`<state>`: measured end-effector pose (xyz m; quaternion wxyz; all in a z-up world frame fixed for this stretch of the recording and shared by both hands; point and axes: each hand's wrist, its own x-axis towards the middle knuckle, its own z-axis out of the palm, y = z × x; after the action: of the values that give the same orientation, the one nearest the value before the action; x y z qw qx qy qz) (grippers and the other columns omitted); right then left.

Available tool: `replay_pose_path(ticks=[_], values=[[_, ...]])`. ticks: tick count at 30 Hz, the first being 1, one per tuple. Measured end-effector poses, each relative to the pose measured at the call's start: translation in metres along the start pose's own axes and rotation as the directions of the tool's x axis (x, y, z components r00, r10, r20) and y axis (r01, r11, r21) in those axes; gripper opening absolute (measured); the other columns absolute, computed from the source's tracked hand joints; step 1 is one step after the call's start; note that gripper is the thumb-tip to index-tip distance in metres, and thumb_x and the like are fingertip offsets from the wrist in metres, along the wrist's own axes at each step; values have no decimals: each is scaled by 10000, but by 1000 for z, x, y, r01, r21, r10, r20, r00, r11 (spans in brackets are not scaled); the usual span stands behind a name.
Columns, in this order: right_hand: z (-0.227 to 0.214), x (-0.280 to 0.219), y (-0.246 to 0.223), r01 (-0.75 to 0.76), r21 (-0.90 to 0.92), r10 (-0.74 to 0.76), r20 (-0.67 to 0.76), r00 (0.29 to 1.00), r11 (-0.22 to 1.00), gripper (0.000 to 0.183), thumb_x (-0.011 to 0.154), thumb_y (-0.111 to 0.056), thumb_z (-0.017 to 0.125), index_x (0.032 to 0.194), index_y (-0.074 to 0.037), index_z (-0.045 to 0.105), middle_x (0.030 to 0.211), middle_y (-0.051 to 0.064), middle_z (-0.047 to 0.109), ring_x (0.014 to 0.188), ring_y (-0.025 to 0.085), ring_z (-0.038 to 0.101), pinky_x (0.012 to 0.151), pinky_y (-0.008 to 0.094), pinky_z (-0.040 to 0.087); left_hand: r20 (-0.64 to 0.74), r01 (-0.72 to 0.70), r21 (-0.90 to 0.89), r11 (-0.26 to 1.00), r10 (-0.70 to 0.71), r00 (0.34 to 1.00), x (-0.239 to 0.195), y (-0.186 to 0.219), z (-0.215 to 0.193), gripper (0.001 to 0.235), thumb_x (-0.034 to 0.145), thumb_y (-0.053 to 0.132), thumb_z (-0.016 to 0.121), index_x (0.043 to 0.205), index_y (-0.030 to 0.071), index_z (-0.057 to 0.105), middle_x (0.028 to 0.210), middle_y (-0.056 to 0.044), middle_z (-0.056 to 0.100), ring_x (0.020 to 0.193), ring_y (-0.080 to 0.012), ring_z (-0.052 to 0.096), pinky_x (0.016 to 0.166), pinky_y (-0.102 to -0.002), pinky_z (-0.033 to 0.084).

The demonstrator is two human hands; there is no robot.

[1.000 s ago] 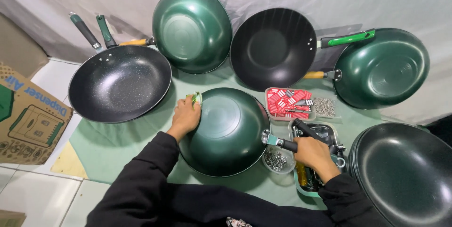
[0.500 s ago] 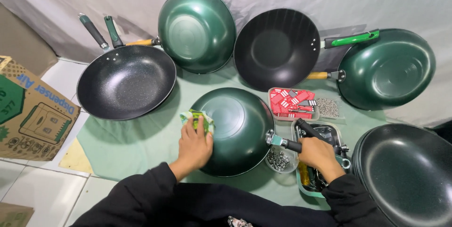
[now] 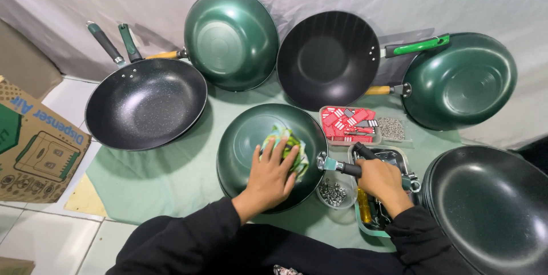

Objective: Wiping a wok clean and then attaching a metal handle bracket using screws and a screwdriver.

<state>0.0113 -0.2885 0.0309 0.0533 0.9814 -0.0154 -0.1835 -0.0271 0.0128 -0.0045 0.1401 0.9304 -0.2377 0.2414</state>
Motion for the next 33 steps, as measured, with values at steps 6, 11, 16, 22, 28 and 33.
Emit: replay_pose_path(ticks=[6,11,16,22,28,33], values=[[-4,-2,-4,0,-27,-1,-34,999,1000,506,864,-212,621,1364,-273,670,1093,127,797,1075,367,749,933,504,589,91,-12,-59,998,17,996,72,-3,9,519,888,405,542,1372,225,582,1413,-111,493,1364,-418,432,1020,-661,375],[4,5,-2,-5,-25,4,-64,998,1000,496,857,-192,625,1346,-248,681,1078,131,792,1044,385,748,917,522,590,241,101,-18,995,-94,966,123,-20,60,427,850,473,507,1205,276,640,1290,-49,547,1311,-368,476,1039,-677,330],[23,24,8,-19,-54,15,-66,998,998,493,839,-216,667,1330,-258,680,1058,93,791,1036,361,753,903,514,590,363,234,16,972,-224,905,156,-43,88,438,813,554,467,1113,315,678,1202,-8,584,1225,-328,547,1012,-628,357],[24,24,5,-37,-18,35,-98,995,999,440,846,-192,601,1268,-248,711,983,93,797,995,359,766,896,493,584,526,433,8,901,-372,765,167,-69,58,536,878,517,417,1285,260,653,1342,-83,585,1292,-377,544,1058,-586,372],[23,23,4,-26,8,26,-103,994,1000,402,857,-209,572,1230,-233,721,966,103,800,978,363,771,883,492,587,462,573,25,819,-518,720,140,-115,71,578,901,571,379,1321,251,615,1330,-110,577,1256,-407,557,1020,-571,403],[20,20,3,-24,22,26,-83,996,999,418,850,-201,577,1239,-219,728,967,121,799,985,365,768,885,482,586,452,633,28,774,-575,682,108,-140,72,574,948,625,342,1392,311,526,1356,-74,522,1286,-387,533,1030,-516,456]])
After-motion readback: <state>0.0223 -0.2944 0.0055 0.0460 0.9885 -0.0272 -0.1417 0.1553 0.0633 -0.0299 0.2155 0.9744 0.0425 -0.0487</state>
